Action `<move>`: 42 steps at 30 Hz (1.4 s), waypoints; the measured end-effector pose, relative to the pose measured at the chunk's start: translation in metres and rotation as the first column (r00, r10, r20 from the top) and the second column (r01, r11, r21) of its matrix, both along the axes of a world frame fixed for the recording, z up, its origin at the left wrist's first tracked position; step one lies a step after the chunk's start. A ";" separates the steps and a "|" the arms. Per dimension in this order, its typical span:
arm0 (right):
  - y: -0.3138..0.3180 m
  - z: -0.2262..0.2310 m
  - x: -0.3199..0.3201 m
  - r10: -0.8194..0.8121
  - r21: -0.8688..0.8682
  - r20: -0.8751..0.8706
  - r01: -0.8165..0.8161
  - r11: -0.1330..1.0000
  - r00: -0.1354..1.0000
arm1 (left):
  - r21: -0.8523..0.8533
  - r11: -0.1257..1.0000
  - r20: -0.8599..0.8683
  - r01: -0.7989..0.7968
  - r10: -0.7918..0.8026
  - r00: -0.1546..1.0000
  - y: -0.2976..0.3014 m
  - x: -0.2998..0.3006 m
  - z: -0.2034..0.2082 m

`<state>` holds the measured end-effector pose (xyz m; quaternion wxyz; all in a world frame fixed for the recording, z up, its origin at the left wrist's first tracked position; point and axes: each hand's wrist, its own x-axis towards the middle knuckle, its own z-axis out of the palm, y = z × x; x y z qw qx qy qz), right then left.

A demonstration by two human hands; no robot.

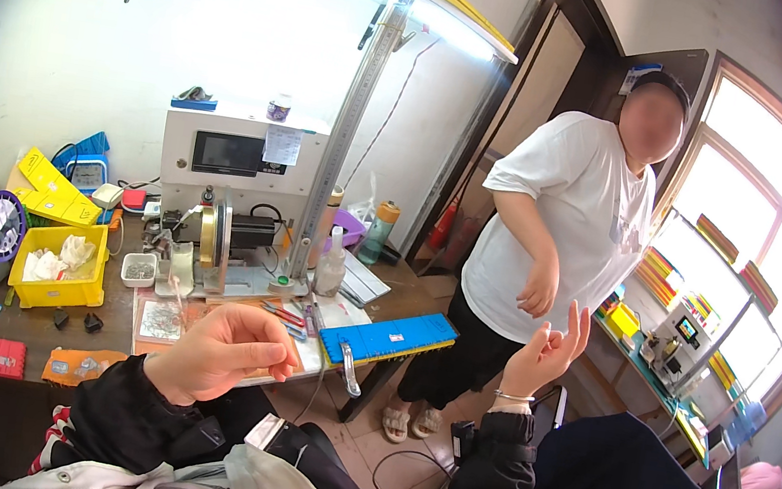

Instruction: Assembling small metal components using glue and manual tools.

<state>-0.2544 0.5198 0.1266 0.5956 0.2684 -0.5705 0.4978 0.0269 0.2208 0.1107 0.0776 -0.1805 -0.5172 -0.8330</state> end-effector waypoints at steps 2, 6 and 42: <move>-0.001 0.000 0.001 -0.009 0.016 0.007 0.009 1.000 1.000 | -0.007 1.000 0.009 0.025 -0.025 1.000 0.002 -0.002 0.000; -0.001 -0.004 0.000 -0.062 0.032 0.060 0.060 0.998 0.996 | -0.001 1.000 0.012 -0.031 0.031 0.999 -0.001 0.000 -0.002; 0.016 0.017 0.001 0.126 -0.075 0.179 -0.114 0.991 0.976 | 0.097 0.995 0.130 -0.014 0.001 0.992 0.014 -0.041 -0.025</move>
